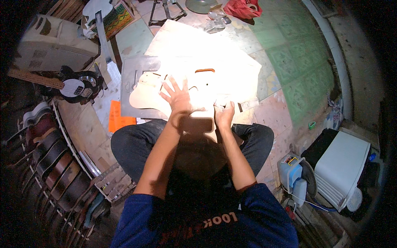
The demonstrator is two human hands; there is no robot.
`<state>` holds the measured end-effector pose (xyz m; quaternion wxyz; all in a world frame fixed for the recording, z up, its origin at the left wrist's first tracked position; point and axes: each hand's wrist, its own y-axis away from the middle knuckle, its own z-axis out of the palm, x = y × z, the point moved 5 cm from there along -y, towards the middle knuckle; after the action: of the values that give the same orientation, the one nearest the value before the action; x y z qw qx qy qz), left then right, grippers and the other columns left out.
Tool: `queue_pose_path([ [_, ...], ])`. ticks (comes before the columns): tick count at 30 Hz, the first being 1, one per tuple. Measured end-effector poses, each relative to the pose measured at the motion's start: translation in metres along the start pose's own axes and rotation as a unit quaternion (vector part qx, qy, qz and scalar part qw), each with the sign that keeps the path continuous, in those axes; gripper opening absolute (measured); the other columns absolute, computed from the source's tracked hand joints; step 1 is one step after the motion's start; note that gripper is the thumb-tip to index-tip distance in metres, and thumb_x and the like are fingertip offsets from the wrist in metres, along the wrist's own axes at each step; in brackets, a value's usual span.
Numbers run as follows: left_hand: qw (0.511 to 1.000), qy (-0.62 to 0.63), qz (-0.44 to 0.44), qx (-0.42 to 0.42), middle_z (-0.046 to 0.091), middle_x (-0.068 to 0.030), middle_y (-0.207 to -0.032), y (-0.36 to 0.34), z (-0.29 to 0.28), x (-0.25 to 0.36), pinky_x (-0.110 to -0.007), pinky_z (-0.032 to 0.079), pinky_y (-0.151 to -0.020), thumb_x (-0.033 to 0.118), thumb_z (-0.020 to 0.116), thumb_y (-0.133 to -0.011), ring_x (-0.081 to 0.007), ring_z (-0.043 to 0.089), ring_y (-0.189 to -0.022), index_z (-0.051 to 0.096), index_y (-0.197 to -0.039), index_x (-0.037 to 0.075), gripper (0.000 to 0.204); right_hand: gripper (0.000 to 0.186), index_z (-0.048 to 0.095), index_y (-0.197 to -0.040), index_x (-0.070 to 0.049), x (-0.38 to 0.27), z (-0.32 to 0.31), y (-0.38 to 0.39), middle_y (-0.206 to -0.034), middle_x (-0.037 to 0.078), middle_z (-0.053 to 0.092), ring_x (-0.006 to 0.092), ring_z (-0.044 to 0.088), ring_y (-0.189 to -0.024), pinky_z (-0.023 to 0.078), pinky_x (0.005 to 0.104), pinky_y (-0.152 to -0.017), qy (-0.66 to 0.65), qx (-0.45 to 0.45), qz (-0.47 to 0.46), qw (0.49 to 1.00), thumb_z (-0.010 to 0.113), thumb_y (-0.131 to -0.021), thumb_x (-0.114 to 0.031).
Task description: The person sits on the floor and uses a knife to carve and shape a light-colored wooden piece. They repeatedly scrape the surface and edges, then switch to a sanding block to smooth the carved areas. The person handles the wood with both hands, rotating it to access different sides.
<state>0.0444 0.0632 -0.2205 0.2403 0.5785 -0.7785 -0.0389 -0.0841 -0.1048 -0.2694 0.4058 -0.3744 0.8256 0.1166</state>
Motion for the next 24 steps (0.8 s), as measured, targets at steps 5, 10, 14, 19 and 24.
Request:
queue_pose_path([
  [5, 1.0, 0.002, 0.01, -0.004, -0.004, -0.0404, -0.156, 0.001, -0.003, 0.004, -0.084, 0.005, -0.1, 0.079, 0.084, -0.032, -0.0643, -0.006, -0.141, 0.022, -0.158, 0.008, 0.157, 0.019, 0.063, -0.093, 0.002, 0.009, -0.005, -0.012, -0.096, 0.015, 0.06, 0.0285, 0.061, -0.09, 0.049, 0.0377, -0.082, -0.159, 0.057, 0.131, 0.977, 0.075, -0.079, -0.003],
  [10, 1.0, 0.013, 0.004, 0.003, -0.002, -0.0395, -0.157, 0.001, -0.005, 0.002, -0.084, 0.005, -0.101, 0.075, 0.086, -0.033, -0.0636, -0.005, -0.142, 0.022, -0.158, 0.009, 0.155, 0.016, 0.058, -0.102, 0.0, -0.004, -0.005, -0.016, -0.098, 0.011, 0.058, 0.0236, 0.06, -0.091, 0.052, 0.0364, -0.083, -0.144, -0.005, 0.113, 0.983, 0.064, -0.087, 0.0],
  [14, 1.0, 0.0, -0.002, 0.0, 0.002, -0.0379, -0.157, 0.004, -0.008, 0.007, -0.082, 0.008, -0.102, 0.068, 0.09, -0.035, -0.0623, 0.002, -0.143, 0.024, -0.157, 0.012, 0.15, 0.016, 0.063, -0.095, 0.001, 0.006, -0.003, -0.007, -0.095, 0.015, 0.059, 0.0271, 0.062, -0.089, 0.051, 0.0372, -0.079, -0.145, -0.057, 0.05, 0.987, 0.072, -0.082, -0.003],
  [19, 1.0, -0.002, -0.003, 0.002, 0.001, -0.0385, -0.157, 0.004, -0.01, 0.006, -0.082, 0.008, -0.102, 0.068, 0.091, -0.034, -0.0624, 0.001, -0.143, 0.024, -0.157, 0.012, 0.151, 0.016, 0.067, -0.092, 0.001, -0.033, -0.025, -0.025, -0.096, 0.018, 0.062, 0.0329, 0.063, -0.09, 0.051, 0.0396, -0.079, -0.019, -0.062, 0.0, 0.998, 0.075, -0.08, -0.007],
  [24, 1.0, 0.013, -0.005, -0.005, -0.001, -0.0391, -0.157, 0.002, -0.007, 0.003, -0.082, 0.005, -0.102, 0.069, 0.091, -0.031, -0.0631, -0.001, -0.143, 0.022, -0.158, 0.011, 0.155, 0.021, 0.065, -0.096, 0.001, -0.029, -0.02, 0.006, -0.092, 0.021, 0.062, 0.0372, 0.062, -0.086, 0.05, 0.042, -0.077, 0.018, -0.203, -0.067, 0.977, 0.076, -0.079, -0.006],
])
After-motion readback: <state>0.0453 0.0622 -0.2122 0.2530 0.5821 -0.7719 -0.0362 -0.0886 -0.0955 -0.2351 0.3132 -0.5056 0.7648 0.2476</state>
